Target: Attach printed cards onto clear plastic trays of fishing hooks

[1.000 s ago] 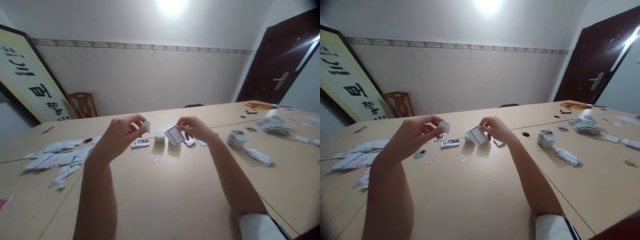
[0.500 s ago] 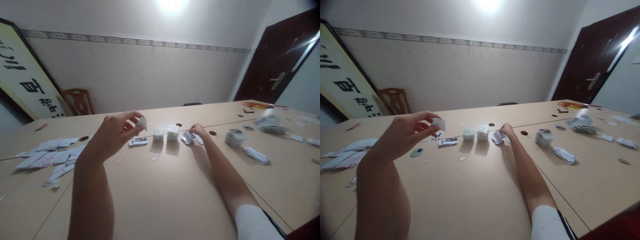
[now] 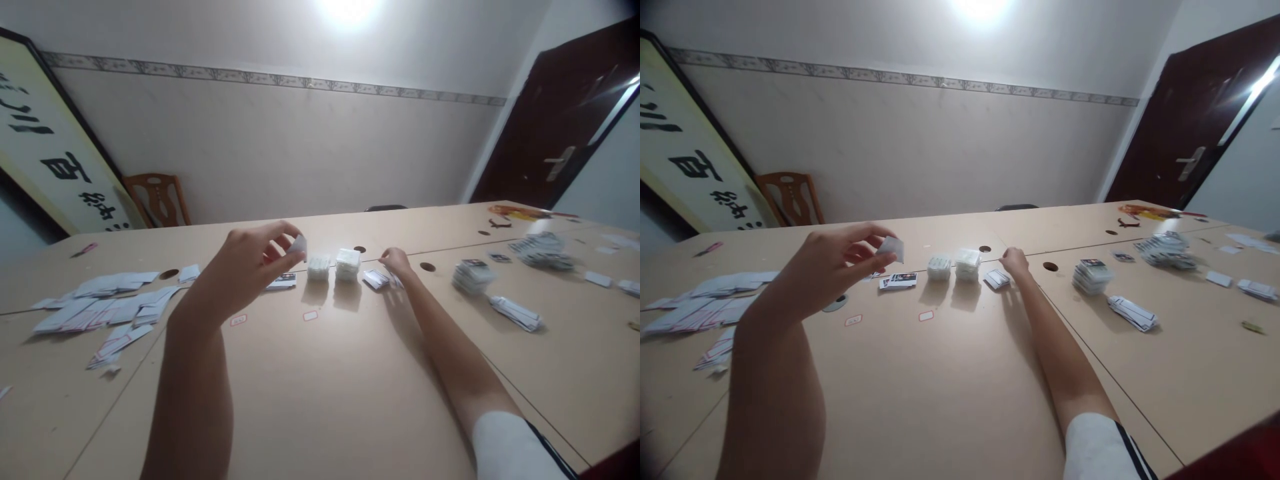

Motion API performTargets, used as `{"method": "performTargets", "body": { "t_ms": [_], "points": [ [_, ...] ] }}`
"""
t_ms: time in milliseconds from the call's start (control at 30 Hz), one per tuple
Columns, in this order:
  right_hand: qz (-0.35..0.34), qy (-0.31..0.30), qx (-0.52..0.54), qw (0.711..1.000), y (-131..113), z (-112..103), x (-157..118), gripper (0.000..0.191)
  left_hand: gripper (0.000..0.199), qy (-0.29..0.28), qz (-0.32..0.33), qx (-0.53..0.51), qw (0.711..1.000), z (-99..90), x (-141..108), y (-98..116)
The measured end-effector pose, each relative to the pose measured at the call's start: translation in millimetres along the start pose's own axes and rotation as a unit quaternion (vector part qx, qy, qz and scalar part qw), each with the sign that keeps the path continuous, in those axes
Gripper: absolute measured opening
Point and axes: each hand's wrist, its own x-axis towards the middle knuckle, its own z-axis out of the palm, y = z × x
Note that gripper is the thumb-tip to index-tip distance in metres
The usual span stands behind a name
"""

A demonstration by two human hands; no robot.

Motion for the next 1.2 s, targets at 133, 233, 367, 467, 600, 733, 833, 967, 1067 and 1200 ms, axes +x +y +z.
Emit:
{"method": "performTargets", "body": {
  "t_ms": [133, 233, 367, 467, 600, 733, 833, 967, 1067, 1200],
  "points": [
    [-0.086, 0.042, 0.093, 0.991, -45, -19, -32, 0.027, 0.022, 0.011, 0.000, 0.062, 0.998, 10.4, 4, 2],
    [-0.192, -0.054, 0.230, 0.952, -80, -26, -75, 0.033, 0.027, 0.021, 0.009, 0.092, 0.996, 23.2, 10, 3],
    [-0.223, -0.217, 0.417, 0.854, -107, -20, -124, 0.043, 0.033, 0.053, 0.043, 0.150, 0.986, 40.5, 18, 3],
    [-0.199, -0.199, 0.484, 0.829, -112, -14, -135, 0.044, 0.030, 0.068, 0.051, 0.192, 0.978, 48.0, 21, 3],
    [-0.184, -0.194, 0.496, 0.826, -111, -16, -133, 0.036, 0.018, 0.054, 0.052, 0.214, 0.974, 52.2, 21, 3],
    [-0.173, -0.186, 0.493, 0.832, -111, -21, -136, 0.026, 0.025, 0.036, 0.051, 0.241, 0.968, 58.3, 21, 4],
    [-0.174, -0.178, 0.511, 0.823, -111, -21, -137, 0.020, 0.033, 0.034, 0.049, 0.273, 0.960, 64.6, 22, 5],
    [-0.185, -0.145, 0.547, 0.804, -111, -18, -135, 0.019, 0.036, 0.048, 0.067, 0.294, 0.952, 73.0, 21, 8],
    [-0.175, -0.116, 0.582, 0.786, -110, -18, -131, 0.020, 0.033, 0.061, 0.086, 0.296, 0.949, 78.9, 21, 11],
    [-0.146, -0.024, 0.618, 0.772, -108, -24, -122, 0.023, 0.043, 0.037, 0.103, 0.250, 0.962, 82.9, 24, 10]
  ]
}}
